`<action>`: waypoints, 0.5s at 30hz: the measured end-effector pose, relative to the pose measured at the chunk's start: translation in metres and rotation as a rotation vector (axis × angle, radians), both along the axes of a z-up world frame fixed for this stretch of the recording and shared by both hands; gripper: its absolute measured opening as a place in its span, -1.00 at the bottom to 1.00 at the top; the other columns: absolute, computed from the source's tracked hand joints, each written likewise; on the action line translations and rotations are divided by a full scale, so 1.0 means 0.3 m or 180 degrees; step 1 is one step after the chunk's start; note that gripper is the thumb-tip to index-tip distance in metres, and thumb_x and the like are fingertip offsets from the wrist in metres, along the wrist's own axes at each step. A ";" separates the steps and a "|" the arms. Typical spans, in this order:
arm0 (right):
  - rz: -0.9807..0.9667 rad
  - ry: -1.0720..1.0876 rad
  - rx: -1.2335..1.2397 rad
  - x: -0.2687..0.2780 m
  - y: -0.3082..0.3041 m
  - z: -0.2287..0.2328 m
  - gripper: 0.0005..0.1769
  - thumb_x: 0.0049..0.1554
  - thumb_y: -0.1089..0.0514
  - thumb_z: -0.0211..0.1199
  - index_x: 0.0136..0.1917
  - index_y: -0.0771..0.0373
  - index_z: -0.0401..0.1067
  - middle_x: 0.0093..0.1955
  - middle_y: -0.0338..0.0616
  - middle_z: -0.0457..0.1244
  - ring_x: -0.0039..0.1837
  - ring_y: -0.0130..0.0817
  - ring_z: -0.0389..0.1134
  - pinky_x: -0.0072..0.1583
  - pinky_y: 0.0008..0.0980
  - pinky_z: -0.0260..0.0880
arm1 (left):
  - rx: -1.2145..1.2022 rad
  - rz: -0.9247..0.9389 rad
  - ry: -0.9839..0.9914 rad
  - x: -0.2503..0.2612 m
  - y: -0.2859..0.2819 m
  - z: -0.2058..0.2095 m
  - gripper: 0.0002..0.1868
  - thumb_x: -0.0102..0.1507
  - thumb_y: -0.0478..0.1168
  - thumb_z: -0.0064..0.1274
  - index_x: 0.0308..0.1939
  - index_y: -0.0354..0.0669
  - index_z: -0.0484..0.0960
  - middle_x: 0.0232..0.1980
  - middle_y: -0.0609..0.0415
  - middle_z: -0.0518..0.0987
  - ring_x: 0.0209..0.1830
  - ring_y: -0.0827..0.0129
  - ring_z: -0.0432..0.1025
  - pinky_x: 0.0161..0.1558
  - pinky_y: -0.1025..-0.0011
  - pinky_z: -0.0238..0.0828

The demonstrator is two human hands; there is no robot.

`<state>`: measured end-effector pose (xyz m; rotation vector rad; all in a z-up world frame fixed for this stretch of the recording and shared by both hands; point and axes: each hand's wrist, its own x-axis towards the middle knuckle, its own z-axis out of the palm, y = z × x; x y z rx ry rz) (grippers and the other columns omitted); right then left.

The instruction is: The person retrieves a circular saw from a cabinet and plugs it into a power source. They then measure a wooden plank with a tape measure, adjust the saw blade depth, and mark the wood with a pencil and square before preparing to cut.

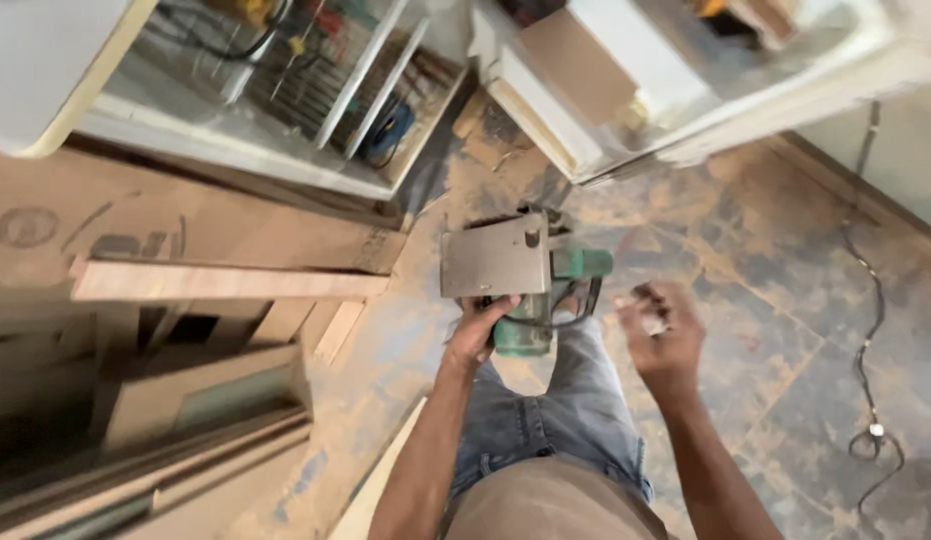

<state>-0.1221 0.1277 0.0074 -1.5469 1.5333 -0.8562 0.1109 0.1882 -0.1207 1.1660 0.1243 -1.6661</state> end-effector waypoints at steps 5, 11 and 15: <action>0.0855 0.0150 -0.0070 -0.136 -0.098 0.111 -0.61 0.09 0.02 0.45 -0.05 0.41 0.48 -0.16 -0.04 0.28 -0.11 -0.35 0.27 -0.07 -0.35 0.29 | -0.0471 -0.1262 -0.0452 -0.161 -0.044 0.055 0.01 0.11 -0.08 0.39 0.48 -0.35 0.14 0.42 -0.20 0.38 0.41 0.04 0.34 0.30 0.20 0.39; -0.0506 -0.0424 0.0564 -0.451 -0.019 -0.073 -0.65 0.06 -0.01 0.47 -0.08 0.33 0.55 -0.25 -0.30 0.36 -0.22 -0.56 0.30 -0.17 -0.46 0.33 | -0.1375 -0.3110 -0.2889 -0.389 -0.153 0.207 -0.04 0.23 0.22 0.19 0.42 -0.45 0.19 0.38 -0.37 0.36 0.37 -0.10 0.29 0.31 0.17 0.26; -0.1504 -0.1082 0.0667 -0.685 0.098 -0.222 -0.64 0.11 0.06 0.51 -0.24 0.39 0.49 -0.32 -0.32 0.26 -0.30 -0.56 0.18 -0.26 -0.42 0.15 | -0.1761 -0.2640 -0.4755 -0.554 -0.425 0.493 -0.54 0.30 -0.01 0.12 0.19 -0.19 0.55 0.14 -0.27 0.56 0.13 -0.12 0.46 0.11 0.07 0.43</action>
